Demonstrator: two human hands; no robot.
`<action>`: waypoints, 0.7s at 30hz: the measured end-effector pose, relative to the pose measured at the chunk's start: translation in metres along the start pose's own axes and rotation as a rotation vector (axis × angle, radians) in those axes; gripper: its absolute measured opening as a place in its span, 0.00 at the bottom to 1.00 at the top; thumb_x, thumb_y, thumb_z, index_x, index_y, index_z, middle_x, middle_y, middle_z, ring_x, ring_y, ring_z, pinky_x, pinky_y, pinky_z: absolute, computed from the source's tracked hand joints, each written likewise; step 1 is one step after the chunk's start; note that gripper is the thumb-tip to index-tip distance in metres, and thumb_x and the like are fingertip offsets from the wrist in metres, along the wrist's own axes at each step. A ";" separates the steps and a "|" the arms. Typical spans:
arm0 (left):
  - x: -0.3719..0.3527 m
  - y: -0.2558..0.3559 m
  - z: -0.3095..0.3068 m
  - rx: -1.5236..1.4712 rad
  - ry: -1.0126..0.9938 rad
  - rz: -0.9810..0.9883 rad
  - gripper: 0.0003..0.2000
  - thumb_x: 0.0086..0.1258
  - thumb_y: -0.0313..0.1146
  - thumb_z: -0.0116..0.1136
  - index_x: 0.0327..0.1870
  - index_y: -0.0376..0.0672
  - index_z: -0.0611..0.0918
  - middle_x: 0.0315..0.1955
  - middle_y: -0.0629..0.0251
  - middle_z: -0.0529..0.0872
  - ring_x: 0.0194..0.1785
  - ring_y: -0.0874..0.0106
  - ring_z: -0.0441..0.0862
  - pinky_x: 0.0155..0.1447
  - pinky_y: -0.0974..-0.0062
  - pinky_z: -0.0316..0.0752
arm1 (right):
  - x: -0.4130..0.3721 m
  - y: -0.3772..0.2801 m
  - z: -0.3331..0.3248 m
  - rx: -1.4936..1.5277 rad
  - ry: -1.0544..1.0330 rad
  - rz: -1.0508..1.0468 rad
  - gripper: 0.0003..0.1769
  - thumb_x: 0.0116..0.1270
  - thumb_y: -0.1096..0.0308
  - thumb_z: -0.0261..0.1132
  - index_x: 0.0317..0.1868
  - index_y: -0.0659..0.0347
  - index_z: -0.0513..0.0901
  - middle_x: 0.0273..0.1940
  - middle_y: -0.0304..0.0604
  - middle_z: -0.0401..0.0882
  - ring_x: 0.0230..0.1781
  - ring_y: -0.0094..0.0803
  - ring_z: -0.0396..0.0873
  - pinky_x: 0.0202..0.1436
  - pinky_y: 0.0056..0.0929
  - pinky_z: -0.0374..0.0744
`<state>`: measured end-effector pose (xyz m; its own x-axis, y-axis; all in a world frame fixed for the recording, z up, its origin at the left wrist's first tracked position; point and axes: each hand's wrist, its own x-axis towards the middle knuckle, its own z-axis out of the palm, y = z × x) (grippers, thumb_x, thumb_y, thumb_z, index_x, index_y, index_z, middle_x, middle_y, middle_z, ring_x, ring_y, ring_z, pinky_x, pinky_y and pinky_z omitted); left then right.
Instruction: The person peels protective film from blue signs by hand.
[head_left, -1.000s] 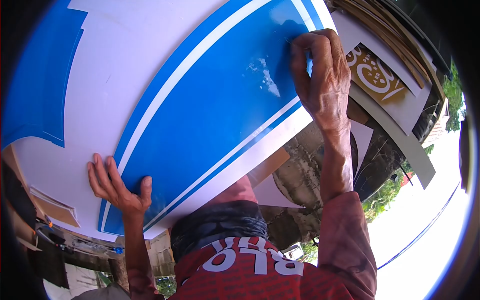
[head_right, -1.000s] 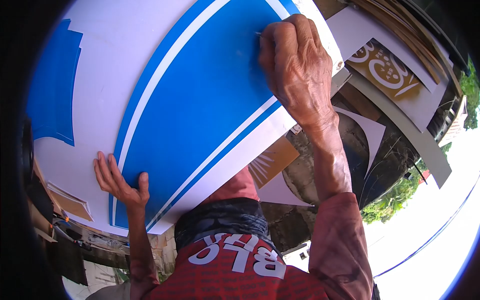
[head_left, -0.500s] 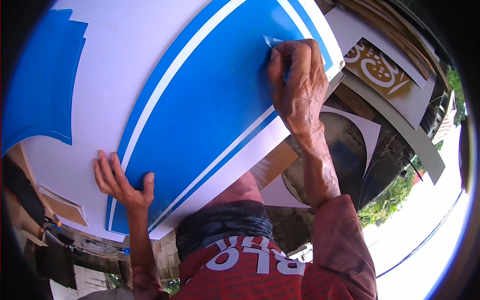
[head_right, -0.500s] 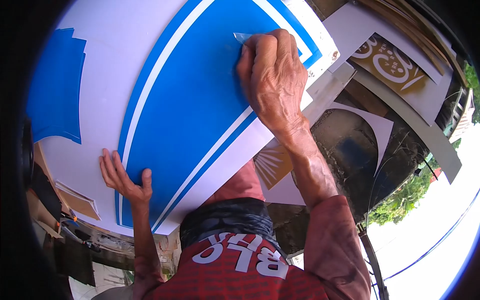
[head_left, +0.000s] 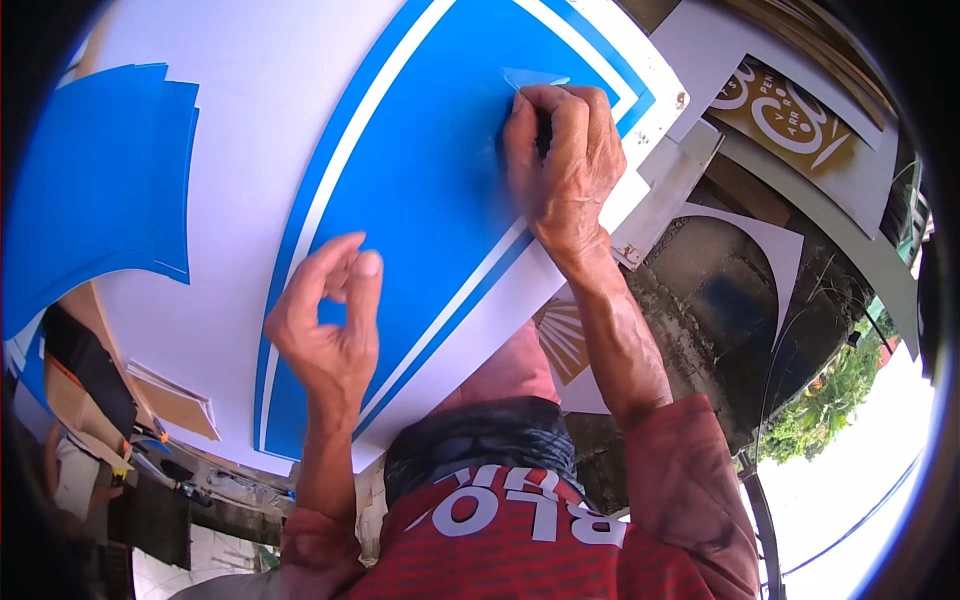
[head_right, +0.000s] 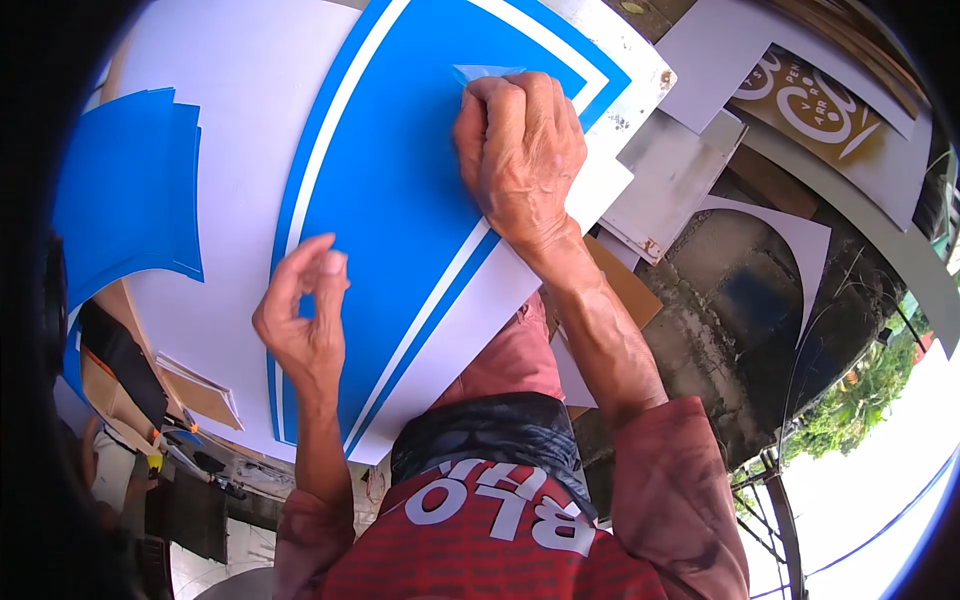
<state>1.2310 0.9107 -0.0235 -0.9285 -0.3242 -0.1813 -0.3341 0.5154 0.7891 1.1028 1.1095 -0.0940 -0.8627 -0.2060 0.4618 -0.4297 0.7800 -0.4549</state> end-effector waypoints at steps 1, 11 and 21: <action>0.021 0.020 0.017 -0.122 -0.025 -0.086 0.16 0.76 0.44 0.63 0.46 0.38 0.90 0.33 0.55 0.92 0.25 0.73 0.87 0.25 0.74 0.78 | 0.000 0.000 -0.001 0.018 0.000 0.007 0.09 0.61 0.75 0.72 0.39 0.60 0.80 0.35 0.43 0.76 0.34 0.38 0.77 0.32 0.36 0.75; 0.115 0.079 0.088 -0.131 -0.247 -0.288 0.22 0.68 0.51 0.69 0.32 0.35 0.89 0.20 0.59 0.88 0.13 0.79 0.77 0.15 0.83 0.66 | 0.000 0.005 -0.002 0.111 0.012 0.041 0.11 0.61 0.74 0.72 0.43 0.57 0.83 0.37 0.40 0.78 0.35 0.37 0.78 0.37 0.35 0.76; 0.115 0.085 0.092 -0.193 -0.224 -0.297 0.14 0.69 0.37 0.68 0.38 0.31 0.89 0.24 0.55 0.90 0.19 0.76 0.86 0.21 0.80 0.78 | -0.003 0.024 -0.028 0.295 -0.025 0.008 0.20 0.62 0.78 0.68 0.56 0.56 0.83 0.47 0.44 0.80 0.45 0.41 0.77 0.46 0.37 0.78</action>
<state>1.0813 0.9900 -0.0307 -0.8161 -0.2443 -0.5237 -0.5755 0.2605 0.7752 1.1025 1.1460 -0.0848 -0.8710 -0.2184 0.4401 -0.4790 0.5768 -0.6617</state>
